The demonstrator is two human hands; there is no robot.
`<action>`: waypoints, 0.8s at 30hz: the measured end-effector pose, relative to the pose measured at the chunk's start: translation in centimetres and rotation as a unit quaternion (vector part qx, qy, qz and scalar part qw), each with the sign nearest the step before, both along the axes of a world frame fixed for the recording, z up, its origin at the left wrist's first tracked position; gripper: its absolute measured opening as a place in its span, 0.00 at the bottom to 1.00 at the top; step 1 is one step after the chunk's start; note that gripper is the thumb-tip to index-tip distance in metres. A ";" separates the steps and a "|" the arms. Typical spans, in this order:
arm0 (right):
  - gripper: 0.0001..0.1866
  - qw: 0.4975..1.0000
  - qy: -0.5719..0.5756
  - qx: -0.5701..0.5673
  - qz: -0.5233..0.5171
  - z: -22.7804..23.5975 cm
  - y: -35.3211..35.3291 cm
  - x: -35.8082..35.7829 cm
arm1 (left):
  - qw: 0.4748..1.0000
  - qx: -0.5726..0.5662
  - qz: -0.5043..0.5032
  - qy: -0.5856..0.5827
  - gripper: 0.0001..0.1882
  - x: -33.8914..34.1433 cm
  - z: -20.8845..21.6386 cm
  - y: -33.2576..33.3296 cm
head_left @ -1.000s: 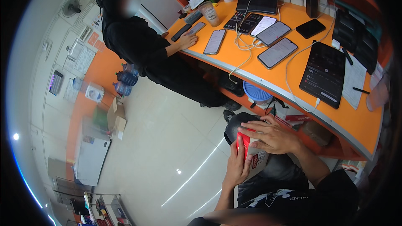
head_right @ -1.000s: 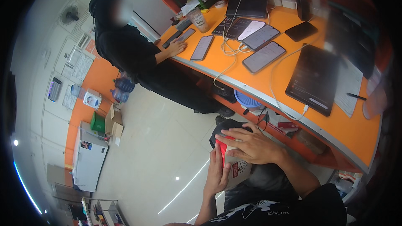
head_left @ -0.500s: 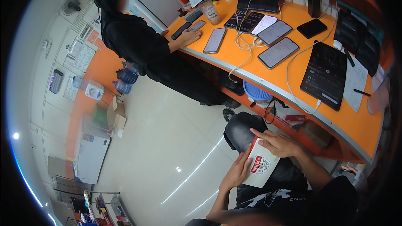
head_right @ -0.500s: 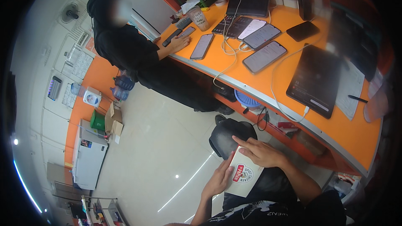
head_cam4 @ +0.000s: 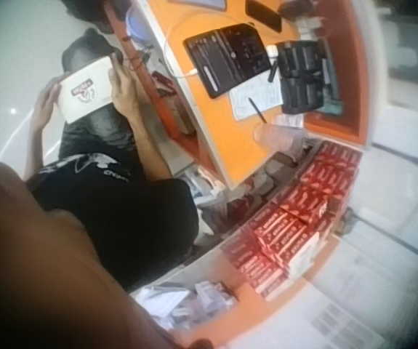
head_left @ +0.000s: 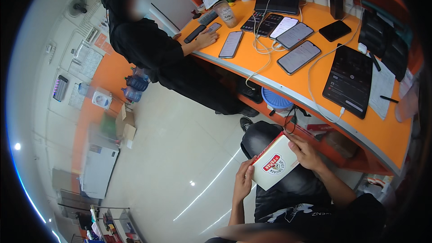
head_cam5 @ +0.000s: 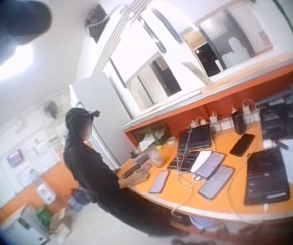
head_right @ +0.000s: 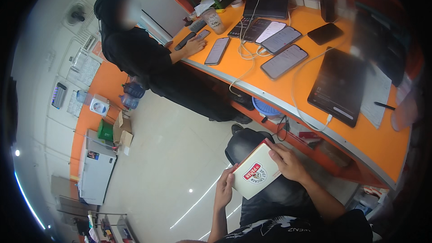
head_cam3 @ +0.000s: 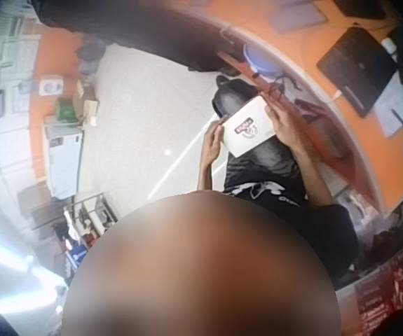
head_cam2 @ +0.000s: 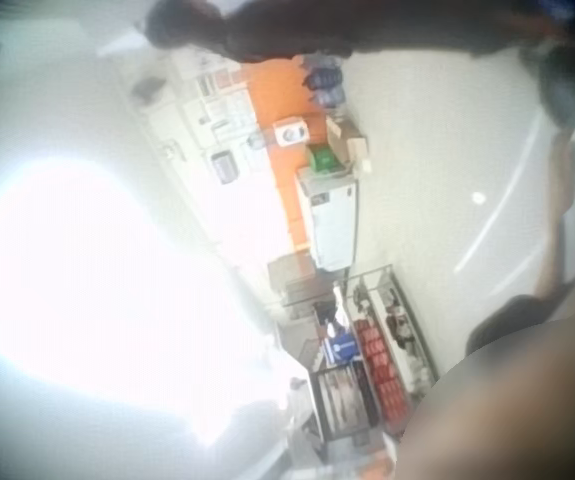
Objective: The person repeatedly folds flat-packed cardboard boxes into finished shapes. They pick up each box, fold the flaps to form the structure, and place the completed boxes on a nearby shelf. The task is performed one at a time in a repetitive loop.
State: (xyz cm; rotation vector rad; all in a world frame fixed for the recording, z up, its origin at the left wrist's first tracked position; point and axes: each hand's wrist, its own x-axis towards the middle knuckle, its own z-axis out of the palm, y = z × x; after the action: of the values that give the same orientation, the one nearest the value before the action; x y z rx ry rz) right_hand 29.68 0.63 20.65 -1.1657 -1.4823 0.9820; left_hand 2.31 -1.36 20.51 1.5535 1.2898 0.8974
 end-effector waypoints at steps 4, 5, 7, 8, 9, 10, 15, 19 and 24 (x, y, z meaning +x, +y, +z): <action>0.24 0.999 0.003 0.013 -0.034 -0.5 -0.2 -0.7 | 0.998 -0.050 0.021 -0.028 0.24 0.6 0.1 -0.1; 0.24 0.999 0.004 0.000 -0.035 -0.5 -0.2 -0.6 | 0.997 -0.062 0.022 -0.032 0.24 0.6 0.3 0.1; 0.24 0.999 0.014 -0.021 -0.036 -0.7 0.1 -0.8 | 1.000 -0.023 -0.007 -0.020 0.24 0.2 1.0 0.7; 0.23 0.999 0.015 -0.014 -0.028 -0.6 0.2 -0.9 | 1.000 -0.004 -0.022 -0.013 0.24 0.1 1.2 1.0; 0.23 1.000 0.015 -0.007 -0.020 -0.5 0.2 -1.1 | 1.000 -0.013 -0.022 -0.016 0.23 0.1 1.4 1.0; 0.23 1.000 0.015 -0.001 -0.013 -0.4 0.2 -1.2 | 0.999 -0.022 -0.022 -0.019 0.22 0.3 1.5 0.9; 0.23 1.000 0.006 -0.030 0.003 -0.2 0.1 -1.0 | 0.998 -0.048 -0.025 -0.024 0.21 0.0 0.9 0.5; 0.24 0.997 -0.040 -0.058 0.027 1.2 -0.5 -0.6 | 0.991 -0.080 -0.104 -0.011 0.23 -1.0 1.0 0.7; 0.26 0.985 -0.129 0.034 0.113 1.7 -1.3 -3.6 | 0.975 -0.148 -0.165 -0.026 0.35 0.7 3.0 1.2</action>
State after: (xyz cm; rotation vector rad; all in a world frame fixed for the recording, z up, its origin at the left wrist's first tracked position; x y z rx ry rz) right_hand 26.10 -0.69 22.35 -1.1240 -1.8721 0.9484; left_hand 2.99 -0.19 23.46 1.4397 1.0346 0.5066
